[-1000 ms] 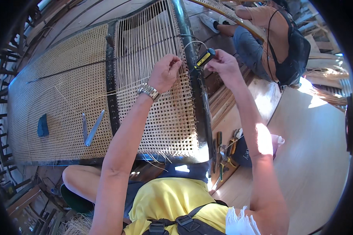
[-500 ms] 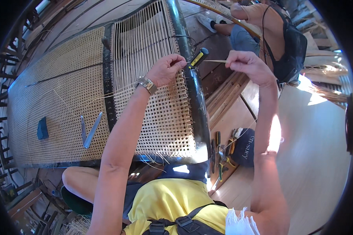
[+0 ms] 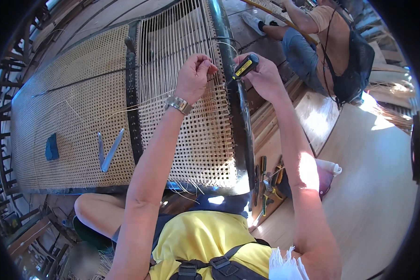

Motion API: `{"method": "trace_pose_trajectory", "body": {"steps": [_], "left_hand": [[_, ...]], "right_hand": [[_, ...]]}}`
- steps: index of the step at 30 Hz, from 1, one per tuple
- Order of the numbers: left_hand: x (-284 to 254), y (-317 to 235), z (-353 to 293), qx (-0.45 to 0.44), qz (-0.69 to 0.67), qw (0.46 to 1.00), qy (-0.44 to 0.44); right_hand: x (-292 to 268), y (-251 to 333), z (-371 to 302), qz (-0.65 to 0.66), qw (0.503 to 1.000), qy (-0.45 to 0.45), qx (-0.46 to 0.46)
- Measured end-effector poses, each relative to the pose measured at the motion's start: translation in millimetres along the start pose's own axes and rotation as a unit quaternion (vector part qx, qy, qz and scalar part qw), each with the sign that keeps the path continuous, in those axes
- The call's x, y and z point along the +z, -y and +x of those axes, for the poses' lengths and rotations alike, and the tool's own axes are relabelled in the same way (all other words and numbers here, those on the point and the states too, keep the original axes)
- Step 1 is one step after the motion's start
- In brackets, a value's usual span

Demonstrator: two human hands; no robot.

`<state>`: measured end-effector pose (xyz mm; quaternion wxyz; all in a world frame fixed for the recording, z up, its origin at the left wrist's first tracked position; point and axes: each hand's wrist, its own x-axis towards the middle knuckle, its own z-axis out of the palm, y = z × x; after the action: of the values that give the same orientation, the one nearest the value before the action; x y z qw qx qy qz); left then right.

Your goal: The recorder is weaving bamboo or rattan material into a mesh pattern on a large furniture frame.

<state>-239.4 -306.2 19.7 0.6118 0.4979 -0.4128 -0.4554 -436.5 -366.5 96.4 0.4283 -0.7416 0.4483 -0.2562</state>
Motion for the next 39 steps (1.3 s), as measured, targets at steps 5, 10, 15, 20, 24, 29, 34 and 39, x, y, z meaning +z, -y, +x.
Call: {"method": "trace_pose_trajectory", "body": {"steps": [5,10,15,20,24,29,34,39], "left_hand": [[8,-2,-15,0.037,0.032,0.998,-0.045],[17,-1,-28,0.03,0.028,0.998,-0.054],[17,4,-34,0.057,0.042,0.995,-0.074],[20,-4,-35,0.007,0.05,0.997,-0.05],[20,3,-34,0.036,0.017,0.998,-0.053],[22,3,-31,0.036,-0.012,0.997,-0.063],[27,-3,-31,0.061,0.027,0.995,-0.079],[25,-7,-36,0.082,0.105,0.988,-0.081]], "right_hand": [[13,0,3,0.017,0.998,0.056,-0.001],[16,-8,-5,0.03,0.998,0.018,-0.051],[25,-13,-6,0.009,0.997,0.017,-0.077],[24,-25,-8,0.031,0.993,0.035,-0.105],[26,-35,-5,-0.02,0.989,0.053,-0.14],[21,-37,-6,-0.011,0.989,0.077,-0.129],[19,-38,-6,-0.036,0.981,0.069,-0.177],[23,-25,-8,0.039,0.995,0.042,-0.076]]}}
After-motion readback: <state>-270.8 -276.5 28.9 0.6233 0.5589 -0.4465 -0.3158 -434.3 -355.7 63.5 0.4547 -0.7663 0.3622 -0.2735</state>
